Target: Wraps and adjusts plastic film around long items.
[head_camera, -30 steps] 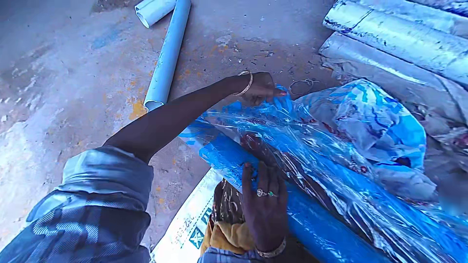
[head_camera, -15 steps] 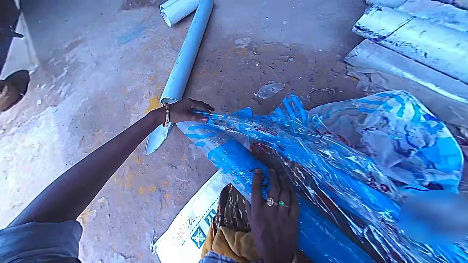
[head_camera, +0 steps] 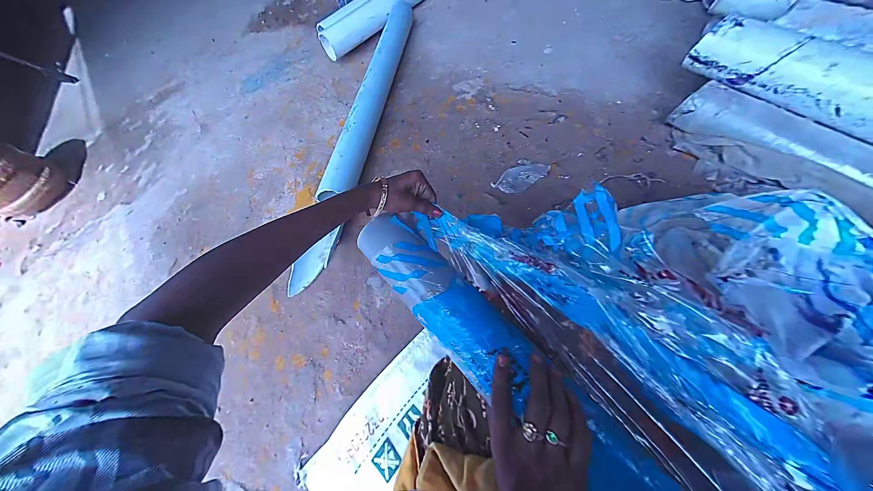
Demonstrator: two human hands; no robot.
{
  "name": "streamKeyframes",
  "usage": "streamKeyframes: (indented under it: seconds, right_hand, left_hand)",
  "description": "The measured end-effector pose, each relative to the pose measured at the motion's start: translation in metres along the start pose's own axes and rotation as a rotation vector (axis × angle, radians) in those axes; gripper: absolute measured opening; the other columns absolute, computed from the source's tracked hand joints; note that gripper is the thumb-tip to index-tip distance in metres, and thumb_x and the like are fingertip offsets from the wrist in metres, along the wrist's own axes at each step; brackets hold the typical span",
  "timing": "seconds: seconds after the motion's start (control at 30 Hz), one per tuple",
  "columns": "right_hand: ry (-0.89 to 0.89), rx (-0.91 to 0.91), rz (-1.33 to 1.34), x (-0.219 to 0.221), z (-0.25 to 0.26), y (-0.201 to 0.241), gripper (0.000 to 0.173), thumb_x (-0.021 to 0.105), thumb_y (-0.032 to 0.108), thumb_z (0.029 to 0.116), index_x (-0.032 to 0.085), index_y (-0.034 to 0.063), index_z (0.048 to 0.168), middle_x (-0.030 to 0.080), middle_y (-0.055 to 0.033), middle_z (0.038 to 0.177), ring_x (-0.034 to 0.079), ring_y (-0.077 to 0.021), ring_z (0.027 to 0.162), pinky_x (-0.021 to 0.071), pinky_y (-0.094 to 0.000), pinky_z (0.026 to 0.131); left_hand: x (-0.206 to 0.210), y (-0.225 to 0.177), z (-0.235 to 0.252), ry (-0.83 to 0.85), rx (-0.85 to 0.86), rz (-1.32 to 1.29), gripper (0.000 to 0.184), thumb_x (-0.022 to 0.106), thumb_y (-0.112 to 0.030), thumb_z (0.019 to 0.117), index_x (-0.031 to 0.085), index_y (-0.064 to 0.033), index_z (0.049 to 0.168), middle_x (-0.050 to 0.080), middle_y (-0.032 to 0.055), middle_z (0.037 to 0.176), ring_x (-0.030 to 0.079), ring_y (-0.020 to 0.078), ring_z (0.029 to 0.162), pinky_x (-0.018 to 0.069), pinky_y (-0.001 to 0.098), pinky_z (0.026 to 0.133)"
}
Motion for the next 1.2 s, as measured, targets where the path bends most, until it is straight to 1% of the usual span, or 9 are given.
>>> streamKeyframes:
  seconds: [0.2,0.3,0.37,0.47,0.67,0.73,0.83,1.03,1.2]
  right_hand:
    - [-0.068,0.055,-0.086,0.003,0.003,0.001,0.033,0.045,0.021,0.1052,0.063,0.0125,0.132,0.062,-0.0264,0.128,0.056,-0.0346,0.125,0.0342,-0.0408,0.108]
    - [-0.074,0.065,-0.085,0.004,0.004,-0.003,0.036,0.055,0.026,0.1007,0.061,0.0116,0.133,0.06,-0.0289,0.129,0.056,-0.0389,0.124,0.0356,-0.0437,0.107]
    - [-0.059,0.065,-0.08,0.005,0.007,-0.006,0.04,0.057,0.03,0.0995,0.061,0.0108,0.134,0.06,-0.0296,0.13,0.057,-0.041,0.123,0.0373,-0.045,0.106]
    - [0.007,0.06,-0.039,0.004,0.01,-0.009,0.05,0.068,0.032,0.0915,0.061,0.0081,0.135,0.061,-0.0307,0.13,0.059,-0.0428,0.121,0.0414,-0.0476,0.103]
    - [0.019,0.047,0.016,0.0,0.013,-0.01,0.055,0.073,0.033,0.0844,0.065,0.0054,0.131,0.062,-0.0334,0.127,0.061,-0.0459,0.117,0.0435,-0.0487,0.101]
    - [0.021,0.047,0.018,0.0,0.013,-0.009,0.056,0.073,0.034,0.0848,0.064,0.0047,0.132,0.062,-0.0336,0.127,0.061,-0.0464,0.116,0.0435,-0.0496,0.1]
    - [0.025,0.048,0.03,0.0,0.012,-0.008,0.057,0.075,0.032,0.0845,0.063,0.0043,0.133,0.061,-0.0339,0.127,0.061,-0.0462,0.118,0.0436,-0.0502,0.1]
    - [0.09,0.065,0.115,-0.003,0.021,-0.017,0.065,0.08,0.035,0.0759,0.067,0.0043,0.132,0.062,-0.0346,0.126,0.062,-0.0507,0.116,0.0457,-0.0584,0.098]
    - [0.059,0.042,0.021,-0.005,0.011,-0.004,0.032,0.057,0.024,0.1008,0.067,0.0113,0.128,0.065,-0.0334,0.123,0.064,-0.0446,0.118,0.0428,-0.0515,0.103]
  left_hand:
    - [-0.016,-0.02,0.057,0.13,0.119,-0.088,0.021,0.074,0.0,0.0842,0.065,-0.0078,0.068,0.062,-0.011,0.058,0.057,-0.0069,0.054,0.0437,0.0126,0.053]
    - [-0.027,-0.059,0.065,0.164,0.149,-0.118,0.045,0.075,0.009,0.0723,0.062,0.0009,0.115,0.07,0.0068,0.104,0.07,0.0155,0.094,0.0599,0.0334,0.076]
    - [-0.042,-0.083,0.063,0.134,0.174,-0.151,0.084,0.07,-0.002,0.0701,0.043,-0.0025,0.149,0.045,0.0159,0.154,0.049,0.0332,0.137,0.0516,0.0507,0.098]
    - [-0.076,-0.082,0.04,-0.166,0.174,-0.491,0.073,0.051,-0.03,0.0863,0.035,-0.0112,0.155,0.044,0.0088,0.157,0.045,0.0274,0.144,0.0484,0.0489,0.107]
    - [-0.034,-0.017,-0.042,0.083,-0.507,0.069,0.053,0.033,-0.034,0.1121,0.066,0.0063,0.119,0.067,0.0178,0.12,0.06,0.0223,0.115,0.0421,0.0423,0.104]
    - [-0.019,-0.009,-0.05,-0.01,-0.351,0.025,0.031,0.047,-0.02,0.1073,0.069,-0.0003,0.098,0.068,0.0013,0.087,0.062,0.0021,0.083,0.0493,0.0232,0.081]
    - [-0.009,-0.006,-0.047,-0.072,-0.152,-0.239,0.022,0.058,-0.002,0.0997,0.067,0.0037,0.119,0.074,-0.0027,0.101,0.066,-0.0065,0.092,0.0529,0.0141,0.088]
    - [-0.01,-0.005,-0.026,-0.024,-0.045,-0.006,0.037,0.058,-0.01,0.1012,0.062,-0.0089,0.065,0.058,-0.0113,0.058,0.052,-0.0088,0.055,0.0407,0.0127,0.053]
    - [-0.017,-0.006,-0.018,0.001,0.087,0.041,0.04,0.061,-0.01,0.0963,0.055,-0.0113,0.057,0.052,-0.0138,0.052,0.046,-0.0108,0.049,0.0338,0.0119,0.048]
Point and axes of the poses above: each hand's wrist, its own z-axis towards the middle knuckle, its own x-axis out of the palm, y = z × x, the point moved 7 cm from there along z, towards the middle knuckle
